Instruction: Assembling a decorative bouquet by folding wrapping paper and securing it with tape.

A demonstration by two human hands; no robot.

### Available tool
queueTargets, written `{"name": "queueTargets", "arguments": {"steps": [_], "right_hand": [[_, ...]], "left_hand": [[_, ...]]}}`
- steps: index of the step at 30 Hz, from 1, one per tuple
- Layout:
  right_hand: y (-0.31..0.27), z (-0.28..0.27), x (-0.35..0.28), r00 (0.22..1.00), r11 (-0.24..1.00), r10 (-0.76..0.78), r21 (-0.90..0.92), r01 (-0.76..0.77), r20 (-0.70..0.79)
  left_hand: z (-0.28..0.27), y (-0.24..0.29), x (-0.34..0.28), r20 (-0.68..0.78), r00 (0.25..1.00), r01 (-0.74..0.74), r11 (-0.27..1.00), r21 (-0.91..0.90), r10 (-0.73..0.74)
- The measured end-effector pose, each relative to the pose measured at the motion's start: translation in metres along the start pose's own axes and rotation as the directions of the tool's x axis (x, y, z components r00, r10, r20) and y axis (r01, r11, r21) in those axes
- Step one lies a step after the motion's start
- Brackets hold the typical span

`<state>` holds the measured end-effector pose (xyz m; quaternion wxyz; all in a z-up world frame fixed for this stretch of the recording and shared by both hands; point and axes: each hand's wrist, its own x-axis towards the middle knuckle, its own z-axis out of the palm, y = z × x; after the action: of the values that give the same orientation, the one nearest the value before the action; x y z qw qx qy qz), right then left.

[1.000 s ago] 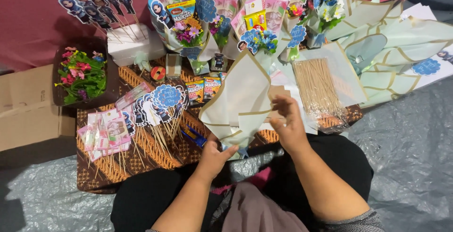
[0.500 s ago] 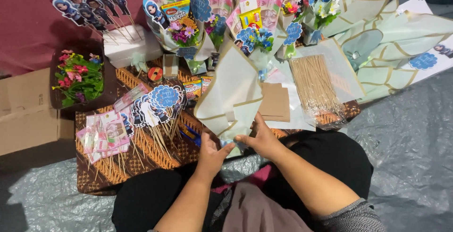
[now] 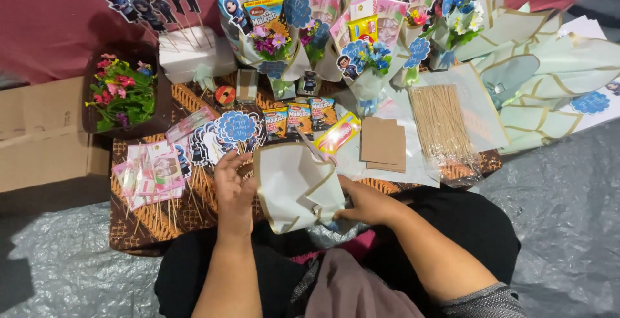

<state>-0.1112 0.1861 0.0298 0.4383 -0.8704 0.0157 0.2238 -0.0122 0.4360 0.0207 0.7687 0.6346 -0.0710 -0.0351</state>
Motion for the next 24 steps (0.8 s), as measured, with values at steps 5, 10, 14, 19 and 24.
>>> {"name": "queueTargets", "arguments": {"steps": [5,10,14,19,24], "right_hand": [[0.001,-0.001,0.000,0.995,1.000,-0.011,0.016,0.009,0.098],[0.059,0.018,0.018,0.984,0.864,-0.031,0.491,0.114,-0.175],[0.072,0.028,0.029,0.929,0.645,0.060,0.724,0.244,-0.366],[0.070,0.033,0.028,0.927,0.701,0.094,0.685,0.198,-0.364],[0.044,-0.010,0.004,0.738,0.632,0.062,0.599,0.492,-0.672]], "left_hand": [[-0.012,0.002,0.007,-0.194,0.963,0.221,0.959,0.176,-0.186],[0.002,-0.005,0.008,-0.238,0.957,0.059,0.918,-0.391,-0.163],[0.061,-0.003,-0.031,0.064,0.889,0.448,0.834,-0.321,-0.453],[0.048,-0.140,-0.051,0.317,0.824,0.398,0.878,0.264,-0.469],[0.038,-0.173,-0.050,0.273,0.848,0.250,0.798,0.548,-0.454]]}}
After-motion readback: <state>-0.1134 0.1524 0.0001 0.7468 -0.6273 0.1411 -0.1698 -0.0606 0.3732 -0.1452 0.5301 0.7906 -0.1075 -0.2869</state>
